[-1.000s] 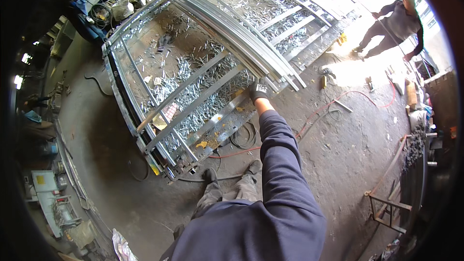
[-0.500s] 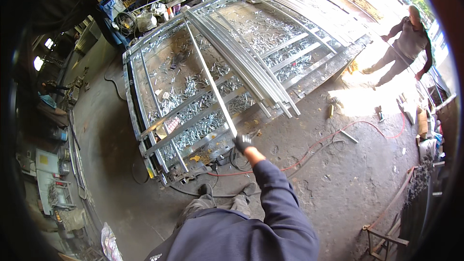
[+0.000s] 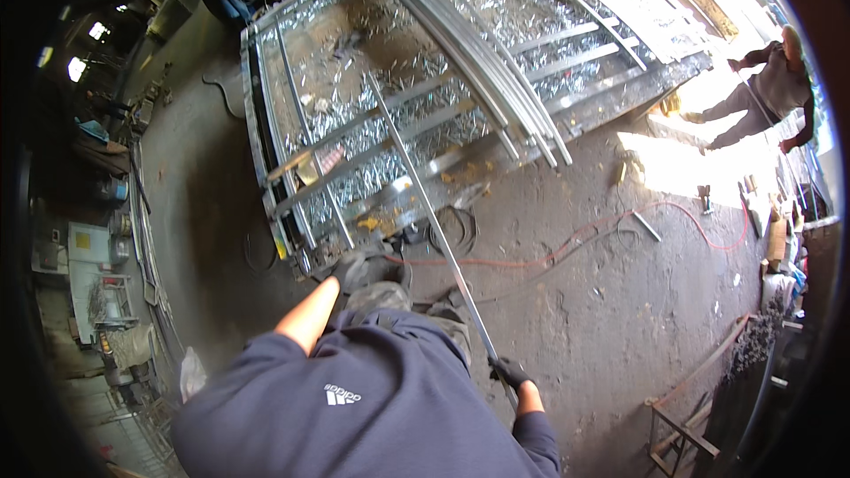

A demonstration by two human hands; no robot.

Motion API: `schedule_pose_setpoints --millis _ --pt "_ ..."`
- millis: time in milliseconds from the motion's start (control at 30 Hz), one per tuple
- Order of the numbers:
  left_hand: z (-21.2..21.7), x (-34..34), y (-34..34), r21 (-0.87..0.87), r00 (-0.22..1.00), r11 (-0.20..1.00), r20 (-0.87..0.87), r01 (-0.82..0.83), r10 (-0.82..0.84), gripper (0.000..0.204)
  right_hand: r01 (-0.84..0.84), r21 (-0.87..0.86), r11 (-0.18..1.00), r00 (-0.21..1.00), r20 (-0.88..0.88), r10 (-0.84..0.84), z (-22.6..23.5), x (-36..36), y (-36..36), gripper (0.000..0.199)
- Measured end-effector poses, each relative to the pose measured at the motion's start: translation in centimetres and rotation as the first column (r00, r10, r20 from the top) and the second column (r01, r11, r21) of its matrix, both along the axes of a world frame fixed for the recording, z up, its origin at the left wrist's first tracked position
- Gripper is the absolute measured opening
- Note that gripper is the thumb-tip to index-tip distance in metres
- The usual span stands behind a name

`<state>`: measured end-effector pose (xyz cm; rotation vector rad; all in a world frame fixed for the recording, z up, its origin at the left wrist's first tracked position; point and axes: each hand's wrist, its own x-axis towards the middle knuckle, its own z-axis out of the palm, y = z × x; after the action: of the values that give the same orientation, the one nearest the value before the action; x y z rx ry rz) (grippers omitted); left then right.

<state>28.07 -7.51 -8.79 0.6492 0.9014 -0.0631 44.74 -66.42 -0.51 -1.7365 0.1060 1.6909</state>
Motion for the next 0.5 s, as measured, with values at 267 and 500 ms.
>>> schedule_pose_setpoints --millis 267,500 --pt "2.4 15.3 -4.9 -0.035 0.984 0.985 -0.060 -0.172 0.169 0.043 0.184 -0.283 0.941 0.968 0.216 -0.125 4.8 -9.9 1.8 0.029" --pt "1.5 13.7 1.2 0.099 0.899 0.908 -0.135 -0.407 0.418 0.026 0.233 -0.458 0.858 0.956 0.269 -0.117 13.5 -17.0 1.6 0.040"
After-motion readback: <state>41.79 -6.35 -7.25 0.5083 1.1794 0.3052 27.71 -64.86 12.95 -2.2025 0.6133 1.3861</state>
